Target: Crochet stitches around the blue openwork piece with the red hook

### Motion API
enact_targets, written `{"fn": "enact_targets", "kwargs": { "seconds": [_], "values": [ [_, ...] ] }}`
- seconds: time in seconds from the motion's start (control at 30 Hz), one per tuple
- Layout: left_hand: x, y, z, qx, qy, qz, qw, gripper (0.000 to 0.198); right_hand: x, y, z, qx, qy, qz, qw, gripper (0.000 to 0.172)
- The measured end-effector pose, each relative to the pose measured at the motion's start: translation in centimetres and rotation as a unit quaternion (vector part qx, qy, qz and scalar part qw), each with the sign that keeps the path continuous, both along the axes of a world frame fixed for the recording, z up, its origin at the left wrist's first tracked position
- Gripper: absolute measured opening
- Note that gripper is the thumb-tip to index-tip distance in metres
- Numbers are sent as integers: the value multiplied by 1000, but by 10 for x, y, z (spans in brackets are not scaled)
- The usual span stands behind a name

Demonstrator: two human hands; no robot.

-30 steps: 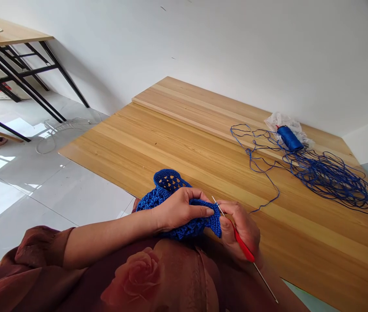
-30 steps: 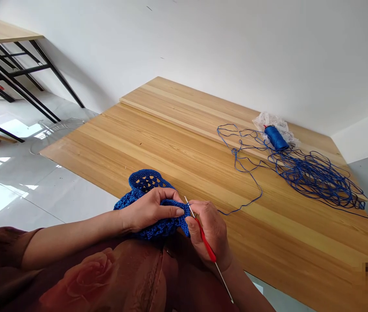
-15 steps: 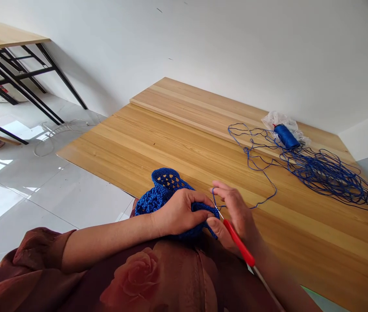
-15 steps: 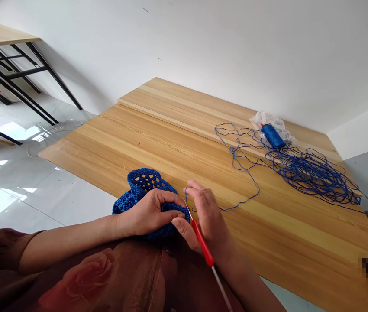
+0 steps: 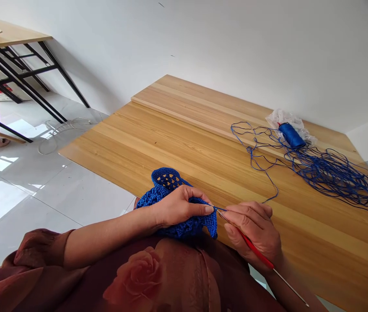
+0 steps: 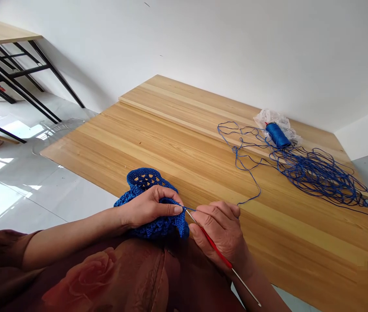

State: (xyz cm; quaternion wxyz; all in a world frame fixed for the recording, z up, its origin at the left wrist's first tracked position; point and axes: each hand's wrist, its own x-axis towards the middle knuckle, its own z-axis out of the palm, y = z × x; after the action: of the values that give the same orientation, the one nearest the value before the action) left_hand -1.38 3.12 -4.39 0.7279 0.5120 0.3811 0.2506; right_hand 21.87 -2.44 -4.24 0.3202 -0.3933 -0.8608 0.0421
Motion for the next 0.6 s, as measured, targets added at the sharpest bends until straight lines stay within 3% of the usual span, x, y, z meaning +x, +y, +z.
{"fn": "enact_targets", "kwargs": {
  "seconds": [0.17, 0.3, 0.5, 0.6],
  "values": [
    [-5, 4, 2, -17, 1, -66, 998, 32, 7, -4, 0, -71, 7, 49, 996, 25],
    [-8, 7, 1, -4, 0, -83, 997, 30, 7, -8, 4, -132, 13, 74, 988, 31],
    [-13, 11, 1, -20, -13, -153, 988, 29, 7, -10, 10, -126, -20, 93, 987, 36],
    [-14, 13, -1, -16, -13, -169, 985, 32, 6, -9, 16, -181, 7, 109, 977, 38]
  ]
}}
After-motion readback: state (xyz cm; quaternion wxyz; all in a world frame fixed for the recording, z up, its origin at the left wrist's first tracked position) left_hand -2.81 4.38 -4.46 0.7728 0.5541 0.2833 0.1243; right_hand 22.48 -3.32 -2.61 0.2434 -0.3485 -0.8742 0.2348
